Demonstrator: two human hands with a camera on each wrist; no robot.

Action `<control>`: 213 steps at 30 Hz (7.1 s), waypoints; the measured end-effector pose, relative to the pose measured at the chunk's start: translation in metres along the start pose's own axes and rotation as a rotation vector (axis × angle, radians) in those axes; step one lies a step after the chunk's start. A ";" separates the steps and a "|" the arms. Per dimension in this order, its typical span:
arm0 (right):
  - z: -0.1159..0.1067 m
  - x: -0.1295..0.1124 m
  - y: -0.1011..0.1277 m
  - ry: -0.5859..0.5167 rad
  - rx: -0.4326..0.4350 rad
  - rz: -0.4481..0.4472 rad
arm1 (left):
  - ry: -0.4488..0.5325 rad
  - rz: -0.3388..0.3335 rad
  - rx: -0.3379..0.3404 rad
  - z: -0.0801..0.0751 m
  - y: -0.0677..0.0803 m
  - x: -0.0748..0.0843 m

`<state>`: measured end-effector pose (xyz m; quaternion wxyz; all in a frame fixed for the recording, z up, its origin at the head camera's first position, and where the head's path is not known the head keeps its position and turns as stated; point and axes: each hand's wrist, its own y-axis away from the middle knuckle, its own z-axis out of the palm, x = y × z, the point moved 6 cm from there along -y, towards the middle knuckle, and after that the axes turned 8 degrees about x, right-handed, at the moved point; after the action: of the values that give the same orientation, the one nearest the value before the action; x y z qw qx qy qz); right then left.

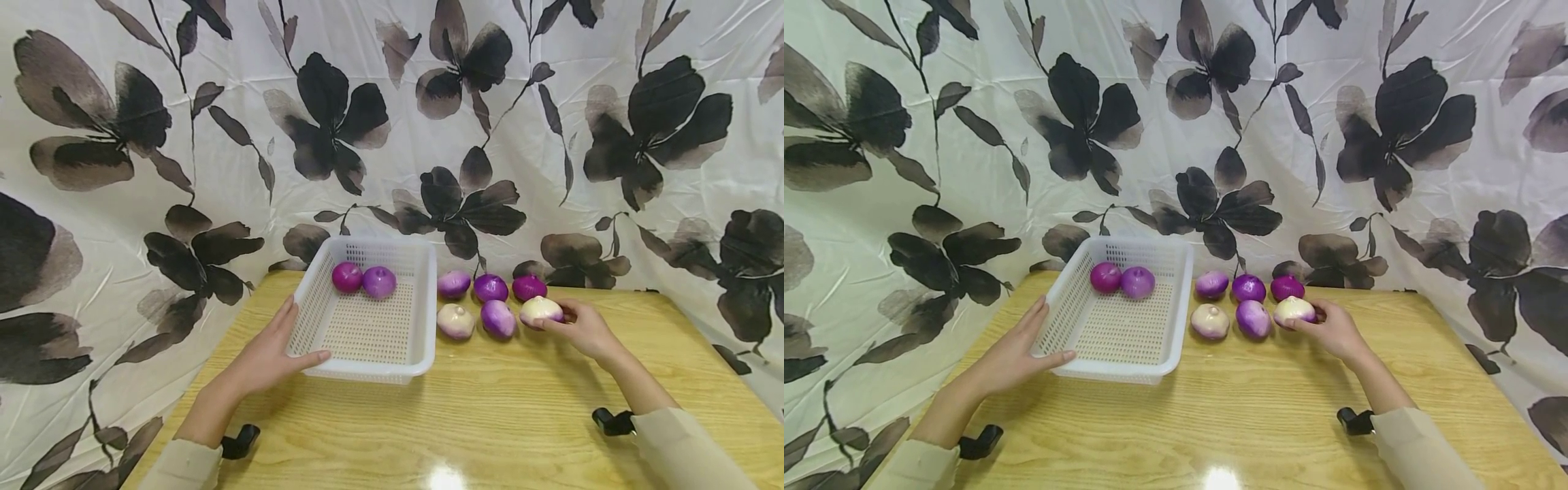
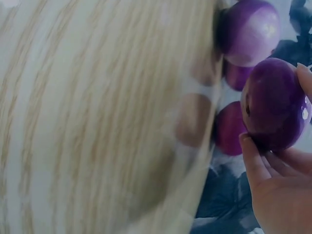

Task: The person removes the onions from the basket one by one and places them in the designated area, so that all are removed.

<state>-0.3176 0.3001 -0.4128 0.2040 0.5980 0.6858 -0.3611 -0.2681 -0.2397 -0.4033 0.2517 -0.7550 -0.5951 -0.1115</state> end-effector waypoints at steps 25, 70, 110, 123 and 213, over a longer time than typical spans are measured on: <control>0.016 0.026 0.001 0.080 -0.083 0.085 | -0.004 0.009 0.014 -0.001 -0.002 0.000; 0.032 -0.093 -0.003 -0.035 -0.075 -0.189 | 0.007 -0.013 -0.009 0.001 0.002 0.000; 0.123 -0.231 -0.089 -0.109 -0.347 -0.318 | -0.002 0.008 0.019 -0.002 0.001 -0.002; 0.171 -0.237 -0.119 -0.194 -0.347 -0.072 | -0.021 -0.011 0.004 0.000 0.002 -0.003; 0.174 -0.257 -0.075 -0.185 -0.471 -0.114 | -0.002 -0.005 0.005 0.001 0.004 0.001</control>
<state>-0.3648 -0.0027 -0.3253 0.3789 0.4589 0.7620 -0.2556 -0.2645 -0.2393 -0.4044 0.2528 -0.7529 -0.5977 -0.1101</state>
